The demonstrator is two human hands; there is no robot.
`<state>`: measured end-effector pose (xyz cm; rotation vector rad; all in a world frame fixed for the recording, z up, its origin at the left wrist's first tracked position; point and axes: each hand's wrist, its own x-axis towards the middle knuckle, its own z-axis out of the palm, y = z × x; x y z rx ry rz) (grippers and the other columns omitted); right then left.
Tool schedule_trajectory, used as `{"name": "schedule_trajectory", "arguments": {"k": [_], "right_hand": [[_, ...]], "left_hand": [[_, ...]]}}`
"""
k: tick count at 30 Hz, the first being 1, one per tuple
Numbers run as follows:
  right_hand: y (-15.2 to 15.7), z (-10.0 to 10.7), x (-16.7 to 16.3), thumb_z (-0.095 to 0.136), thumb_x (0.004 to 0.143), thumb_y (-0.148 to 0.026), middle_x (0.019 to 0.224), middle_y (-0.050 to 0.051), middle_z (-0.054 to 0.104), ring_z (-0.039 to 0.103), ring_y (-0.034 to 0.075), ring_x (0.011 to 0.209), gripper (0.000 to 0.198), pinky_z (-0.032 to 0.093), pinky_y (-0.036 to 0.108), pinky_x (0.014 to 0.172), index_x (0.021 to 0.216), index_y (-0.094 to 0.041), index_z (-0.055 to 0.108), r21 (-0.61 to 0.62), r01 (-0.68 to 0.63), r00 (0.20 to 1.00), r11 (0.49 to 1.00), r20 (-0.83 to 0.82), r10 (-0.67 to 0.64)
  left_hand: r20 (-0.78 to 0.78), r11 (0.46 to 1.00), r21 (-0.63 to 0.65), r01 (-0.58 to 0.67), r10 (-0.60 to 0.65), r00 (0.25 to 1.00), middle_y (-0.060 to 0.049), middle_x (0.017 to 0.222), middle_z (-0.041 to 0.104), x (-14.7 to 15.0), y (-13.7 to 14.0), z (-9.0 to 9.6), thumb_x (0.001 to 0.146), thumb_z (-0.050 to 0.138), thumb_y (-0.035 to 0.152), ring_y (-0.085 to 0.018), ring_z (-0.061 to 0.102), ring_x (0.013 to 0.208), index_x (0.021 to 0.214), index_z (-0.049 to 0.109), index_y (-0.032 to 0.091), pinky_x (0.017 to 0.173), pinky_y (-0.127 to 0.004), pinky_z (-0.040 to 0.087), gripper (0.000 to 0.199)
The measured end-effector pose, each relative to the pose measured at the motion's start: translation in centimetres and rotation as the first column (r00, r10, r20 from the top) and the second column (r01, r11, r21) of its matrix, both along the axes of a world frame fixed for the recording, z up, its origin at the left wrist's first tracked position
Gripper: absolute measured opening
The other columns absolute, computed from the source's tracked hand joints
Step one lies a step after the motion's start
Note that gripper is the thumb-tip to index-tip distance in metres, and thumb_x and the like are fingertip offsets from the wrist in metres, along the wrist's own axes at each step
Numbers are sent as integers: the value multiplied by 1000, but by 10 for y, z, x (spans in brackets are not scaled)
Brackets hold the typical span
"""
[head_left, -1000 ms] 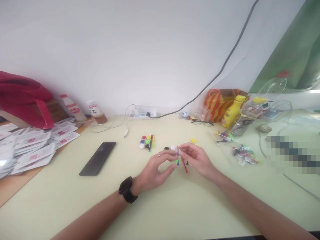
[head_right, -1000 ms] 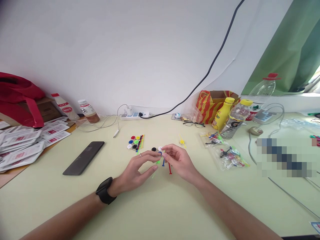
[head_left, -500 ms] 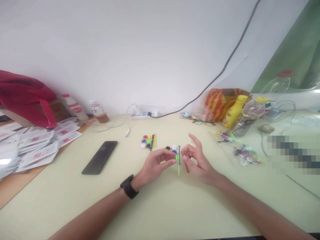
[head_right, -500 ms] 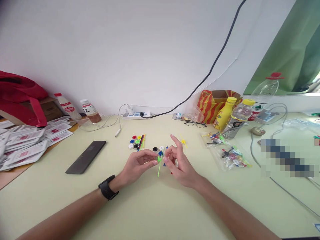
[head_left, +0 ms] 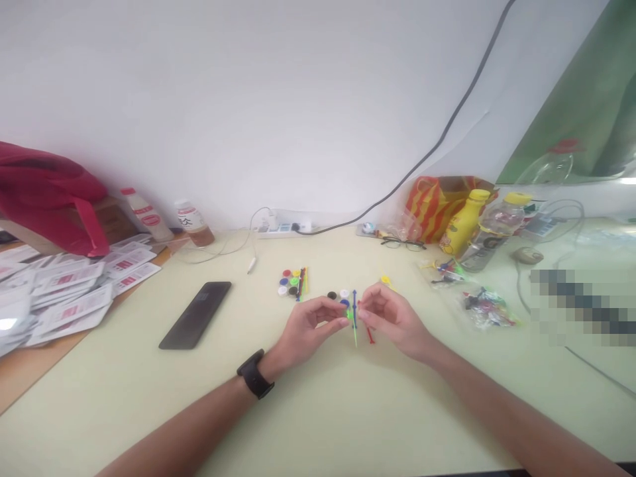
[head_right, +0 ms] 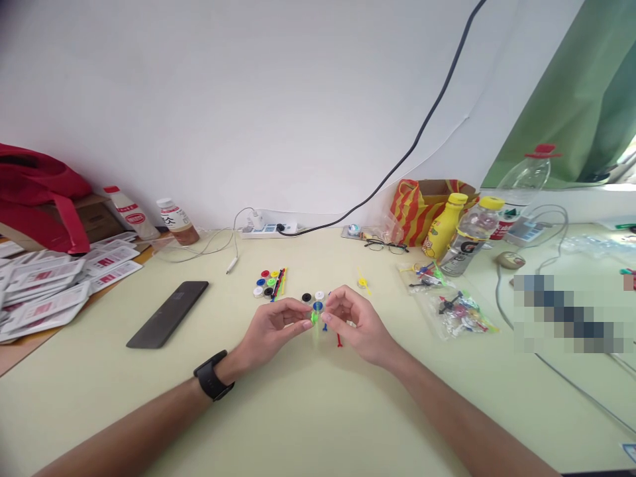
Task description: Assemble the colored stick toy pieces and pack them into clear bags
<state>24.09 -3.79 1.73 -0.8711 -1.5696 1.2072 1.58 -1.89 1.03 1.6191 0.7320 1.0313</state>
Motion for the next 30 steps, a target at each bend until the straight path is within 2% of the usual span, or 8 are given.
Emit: {"name": "schedule_trajectory", "arguments": {"k": [8,13,21,23,24,25,27,30], "right_hand": [[-2,0,-3,70,94,-41,92,3,66,66,18,86,22,53,31,72,103,-23,62,-37,-2,998,999,59,4],[-1,-2,-1,63,98,-42,95,4,67,66,19,86,24,54,33,75,114,-25,60,24,30,996,999,83,-32],[-7,-8,-4,57,101,-41,94,0,60,59,17,72,60,53,33,70,153,-33,27,171,142,987,975,48,-152],[-6,-8,-2,55,102,-45,91,0,60,56,16,69,42,51,33,68,140,-31,45,133,135,989,982,43,-141],[-5,-7,-1,51,103,-47,86,0,59,55,16,68,29,50,33,68,122,-28,59,92,85,993,992,69,-92],[-4,-5,1,46,104,-50,77,0,58,55,16,66,33,49,33,68,97,-24,66,38,14,995,999,102,-18],[-2,-1,5,38,106,-54,59,0,49,52,16,61,59,47,32,66,59,-21,54,-66,-124,981,990,145,133],[0,3,6,46,103,-56,57,-3,38,42,13,56,59,42,30,60,55,-21,45,-76,-124,986,989,105,131]], "left_hand": [[-17,1000,-2,22,-22,1000,-10,103,76,0,-1,-1,89,79,33,-22,75,94,107,74,16,91,-39,63,26],[-6,1000,-4,12,-12,1000,-9,104,76,0,-1,-2,89,80,32,-22,75,96,109,74,16,93,-38,63,26],[-12,999,-46,-7,7,1000,-11,106,77,0,-1,0,88,80,36,-24,75,98,109,75,16,91,-39,63,30],[-12,999,-49,-10,9,1000,-11,105,77,0,-1,0,88,80,37,-25,75,97,109,75,16,90,-38,64,31],[-14,999,-48,-13,12,1000,-11,105,78,0,-1,0,88,80,37,-25,75,97,109,75,16,89,-38,64,31],[-17,999,-44,-18,17,1000,-11,105,78,0,-1,-1,88,80,37,-25,75,97,108,75,16,89,-38,64,30],[-25,999,-35,-28,27,999,-11,106,78,-1,0,-1,88,80,37,-25,75,98,108,75,16,89,-38,64,29],[-30,999,-35,-33,32,999,-11,105,78,-1,0,-2,88,80,36,-24,75,97,108,75,15,89,-38,64,29]]}}
